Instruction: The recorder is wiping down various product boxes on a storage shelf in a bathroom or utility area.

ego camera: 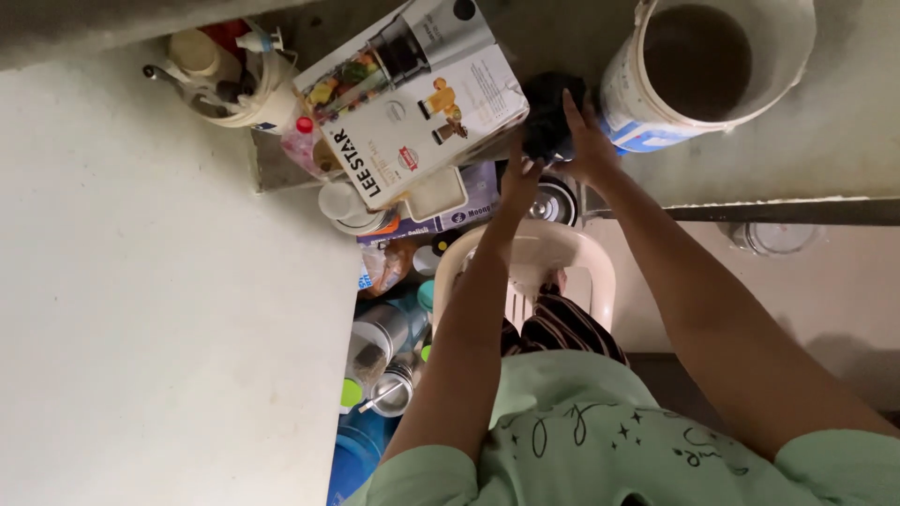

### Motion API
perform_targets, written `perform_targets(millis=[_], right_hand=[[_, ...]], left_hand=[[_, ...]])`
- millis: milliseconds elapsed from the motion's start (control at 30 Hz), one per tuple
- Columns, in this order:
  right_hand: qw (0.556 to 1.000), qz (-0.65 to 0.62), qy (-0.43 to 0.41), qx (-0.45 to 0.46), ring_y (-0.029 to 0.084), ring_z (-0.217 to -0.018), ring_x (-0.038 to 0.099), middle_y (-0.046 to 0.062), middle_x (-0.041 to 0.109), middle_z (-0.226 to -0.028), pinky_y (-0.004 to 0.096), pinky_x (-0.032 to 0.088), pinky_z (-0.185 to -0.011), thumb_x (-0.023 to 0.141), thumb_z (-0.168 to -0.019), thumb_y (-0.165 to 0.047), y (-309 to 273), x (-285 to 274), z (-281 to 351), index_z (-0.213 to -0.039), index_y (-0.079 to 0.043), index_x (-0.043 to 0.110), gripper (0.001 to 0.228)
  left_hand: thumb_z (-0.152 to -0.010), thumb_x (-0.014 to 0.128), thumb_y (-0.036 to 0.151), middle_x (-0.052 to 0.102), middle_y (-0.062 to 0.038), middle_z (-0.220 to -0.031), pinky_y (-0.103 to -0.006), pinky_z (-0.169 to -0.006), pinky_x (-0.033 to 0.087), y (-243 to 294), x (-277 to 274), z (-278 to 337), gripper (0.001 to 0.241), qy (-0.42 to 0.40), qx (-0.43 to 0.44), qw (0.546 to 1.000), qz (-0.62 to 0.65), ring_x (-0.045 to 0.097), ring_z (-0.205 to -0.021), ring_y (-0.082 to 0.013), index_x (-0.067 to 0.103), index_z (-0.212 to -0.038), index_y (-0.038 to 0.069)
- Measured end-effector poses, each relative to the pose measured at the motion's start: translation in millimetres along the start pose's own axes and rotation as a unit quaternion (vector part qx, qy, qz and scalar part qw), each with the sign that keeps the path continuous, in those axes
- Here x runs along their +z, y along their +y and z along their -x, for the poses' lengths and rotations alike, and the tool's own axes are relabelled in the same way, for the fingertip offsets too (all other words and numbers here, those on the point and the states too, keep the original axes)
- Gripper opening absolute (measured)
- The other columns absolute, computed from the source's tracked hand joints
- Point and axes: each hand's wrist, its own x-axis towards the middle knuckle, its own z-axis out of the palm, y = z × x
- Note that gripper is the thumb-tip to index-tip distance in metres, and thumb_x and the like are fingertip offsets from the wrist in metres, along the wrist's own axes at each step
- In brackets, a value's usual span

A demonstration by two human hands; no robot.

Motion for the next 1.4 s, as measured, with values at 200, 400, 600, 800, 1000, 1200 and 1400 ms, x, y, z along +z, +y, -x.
perform_targets(millis=[200, 400, 600, 800, 1000, 1200, 1400], right_hand=[[0.997, 0.059, 0.045, -0.02, 0.044, -0.134, 0.049, 0.019, 0.037, -0.16, 0.051, 0.046, -0.104, 0.1, -0.057, -0.037, 22.9, 23.9, 1.8, -0.154, -0.017, 0.04, 0.116], [0.993, -0.016, 0.102, -0.057, 0.04, -0.109, 0.067, 0.019, 0.069, -0.127, 0.049, 0.054, -0.09, 0.091, -0.078, -0.029, 29.0, 16.0, 22.6, -0.133, -0.012, 0.067, 0.062], [0.964, -0.139, 0.211, -0.089, 0.037, -0.087, 0.074, 0.02, 0.073, -0.095, 0.042, 0.057, -0.077, 0.086, -0.077, -0.016, 2.6, -9.6, 54.4, -0.116, -0.002, 0.069, 0.044], [0.942, -0.228, 0.227, -0.097, 0.034, -0.08, 0.069, 0.019, 0.071, -0.091, 0.042, 0.054, -0.075, 0.084, -0.086, -0.01, -103.9, -43.0, 54.3, -0.125, 0.001, 0.068, 0.043], [0.924, -0.026, 0.22, -0.312, 0.032, -0.114, 0.071, 0.017, 0.071, -0.134, 0.039, 0.059, -0.095, 0.085, -0.073, -0.01, -183.1, 9.7, 12.4, -0.129, -0.008, 0.067, 0.059], [0.94, 0.176, 0.109, -0.273, 0.048, -0.15, 0.029, 0.02, 0.029, -0.162, 0.066, 0.02, -0.117, 0.088, -0.072, -0.051, -222.9, 33.8, -8.8, -0.139, -0.021, 0.063, 0.077], [0.962, 0.092, 0.08, -0.244, 0.053, -0.155, 0.01, 0.024, 0.005, -0.173, 0.065, 0.009, -0.123, 0.073, -0.093, -0.074, -217.3, 70.9, -56.8, -0.162, -0.018, 0.053, 0.091]], left_hand=[[-0.105, 0.059, 0.047, 0.048, -0.014, -0.114, -0.0383, -0.091, 0.037, 8.4, 13.2, 1.5, 0.071, -0.13, -0.384, 0.812, 0.42, 0.039, -0.101, -0.0243, 0.047, -0.162, 0.007], [-0.105, 0.063, 0.044, 0.072, -0.01, -0.122, -0.0291, -0.097, 0.047, 0.5, 15.1, 20.5, 0.047, -0.141, -0.225, 0.91, 0.318, 0.061, -0.11, -0.0132, 0.07, -0.129, 0.004], [-0.098, 0.071, 0.028, 0.065, -0.015, -0.116, -0.0368, -0.088, 0.054, 104.4, -128.7, 40.0, 0.032, -0.112, 0.037, 0.993, 0.001, 0.066, -0.101, -0.0277, 0.075, -0.121, 0.007], [-0.093, 0.078, 0.03, 0.059, -0.012, -0.134, -0.0482, -0.101, 0.053, 92.6, -254.7, 45.8, 0.051, 0.104, 0.124, 0.947, -0.279, 0.06, -0.122, -0.0352, 0.061, -0.138, 0.016], [-0.066, 0.093, 0.047, 0.034, -0.025, -0.157, -0.0535, -0.103, 0.049, 61.6, -312.4, 2.5, 0.119, 0.174, 0.057, 0.949, -0.255, 0.045, -0.134, -0.0468, 0.025, -0.156, 0.007], [-0.055, 0.098, 0.046, 0.056, -0.022, -0.141, -0.0437, -0.091, 0.06, 36.2, -320.9, 2.2, 0.145, 0.084, -0.02, 0.996, -0.033, 0.068, -0.117, -0.0348, 0.009, -0.161, 0.002], [-0.057, 0.099, 0.036, 0.074, -0.019, -0.117, -0.0372, -0.083, 0.064, 33.3, -323.9, 2.4, 0.138, 0.105, 0.018, 0.994, -0.007, 0.077, -0.1, -0.0298, 0.015, -0.162, 0.001]])
